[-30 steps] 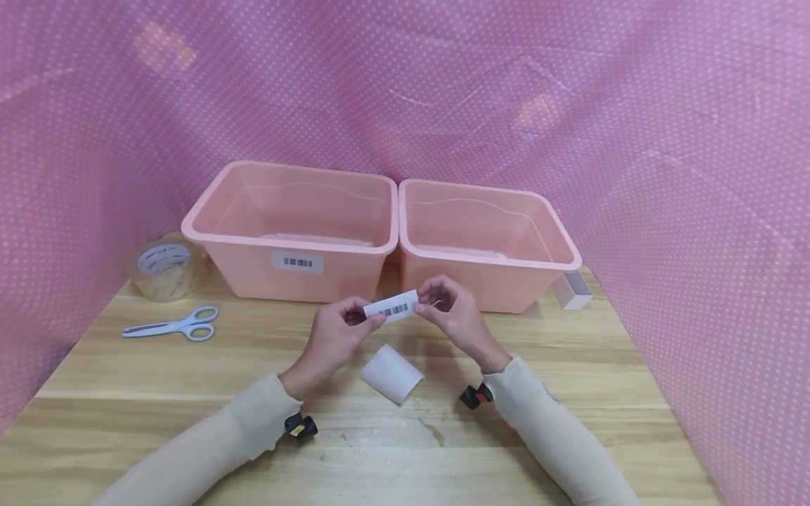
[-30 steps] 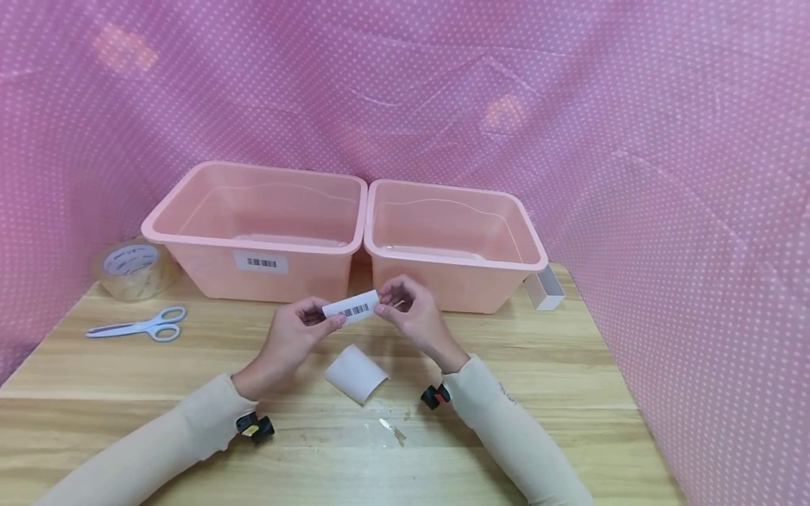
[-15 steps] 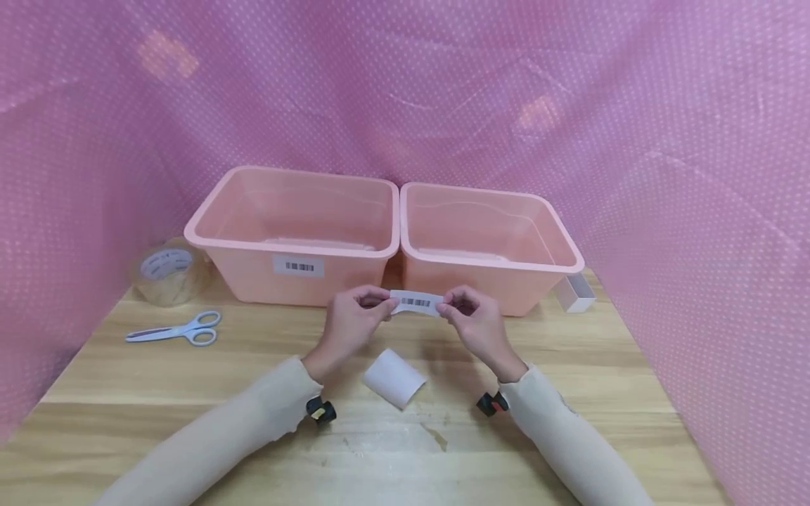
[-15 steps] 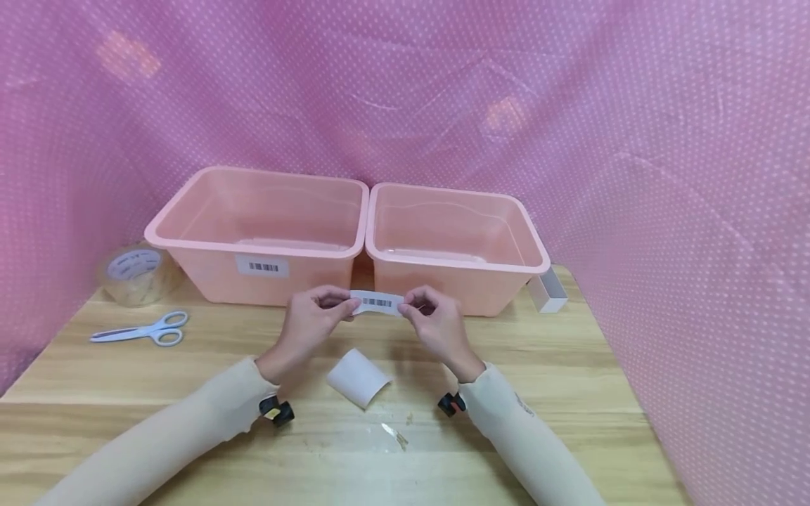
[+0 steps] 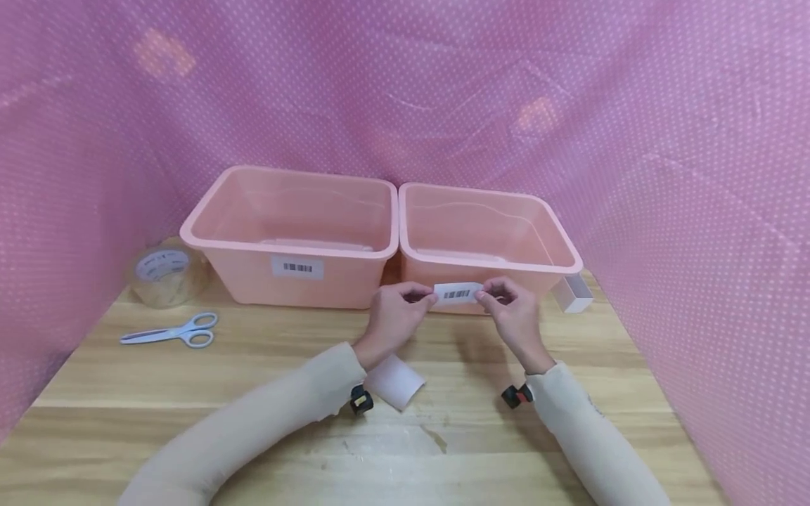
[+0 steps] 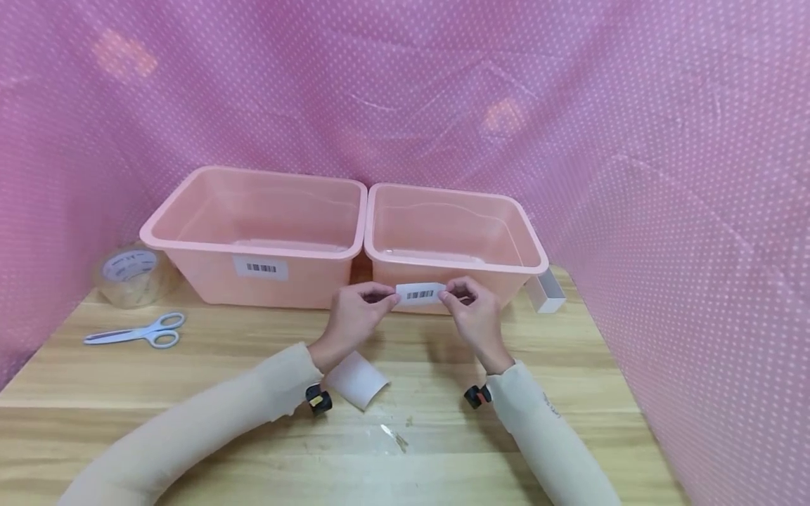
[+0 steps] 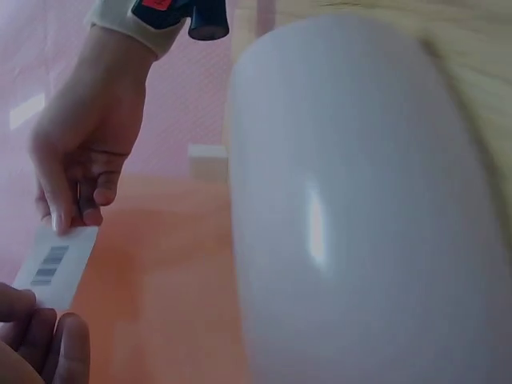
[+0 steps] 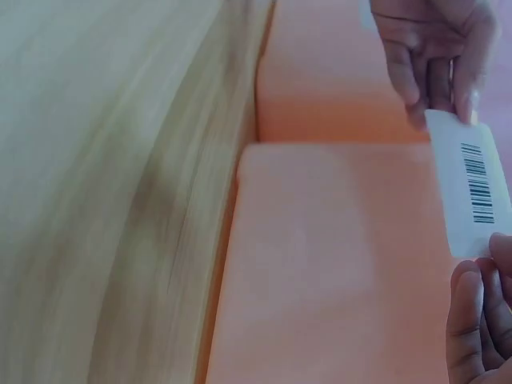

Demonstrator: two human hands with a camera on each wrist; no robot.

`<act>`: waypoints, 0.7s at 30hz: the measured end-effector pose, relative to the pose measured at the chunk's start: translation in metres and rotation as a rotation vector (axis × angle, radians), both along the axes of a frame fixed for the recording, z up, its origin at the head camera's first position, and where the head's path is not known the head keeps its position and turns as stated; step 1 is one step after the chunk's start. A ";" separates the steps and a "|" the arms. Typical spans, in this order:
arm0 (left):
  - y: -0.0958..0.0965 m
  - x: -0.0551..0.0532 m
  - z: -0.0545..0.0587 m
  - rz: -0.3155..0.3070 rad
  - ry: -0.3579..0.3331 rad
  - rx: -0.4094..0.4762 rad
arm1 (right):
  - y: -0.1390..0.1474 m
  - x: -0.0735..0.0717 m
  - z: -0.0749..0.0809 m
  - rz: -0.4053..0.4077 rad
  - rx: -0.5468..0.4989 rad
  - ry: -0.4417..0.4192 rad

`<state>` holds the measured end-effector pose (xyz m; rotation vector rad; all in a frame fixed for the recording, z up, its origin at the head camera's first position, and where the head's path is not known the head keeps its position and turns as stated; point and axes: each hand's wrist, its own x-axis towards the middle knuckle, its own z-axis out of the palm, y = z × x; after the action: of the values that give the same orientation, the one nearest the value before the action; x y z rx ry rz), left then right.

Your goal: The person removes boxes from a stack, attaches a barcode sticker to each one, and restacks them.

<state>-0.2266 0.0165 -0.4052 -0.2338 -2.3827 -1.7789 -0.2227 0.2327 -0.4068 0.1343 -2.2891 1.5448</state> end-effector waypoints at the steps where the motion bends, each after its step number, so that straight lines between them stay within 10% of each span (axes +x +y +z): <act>1: 0.004 -0.002 0.001 0.003 0.015 -0.001 | 0.002 -0.001 0.001 -0.016 -0.002 -0.002; 11: 0.036 -0.010 0.008 -0.025 0.093 -0.020 | 0.023 -0.006 0.001 -0.128 0.034 -0.037; 21: 0.046 -0.009 -0.001 -0.152 0.023 0.007 | 0.037 -0.011 -0.003 -0.198 0.094 -0.026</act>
<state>-0.2351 0.0627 -0.4057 -0.4430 -2.4004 -1.8372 -0.2333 0.2699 -0.4098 -0.0867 -2.3174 1.3485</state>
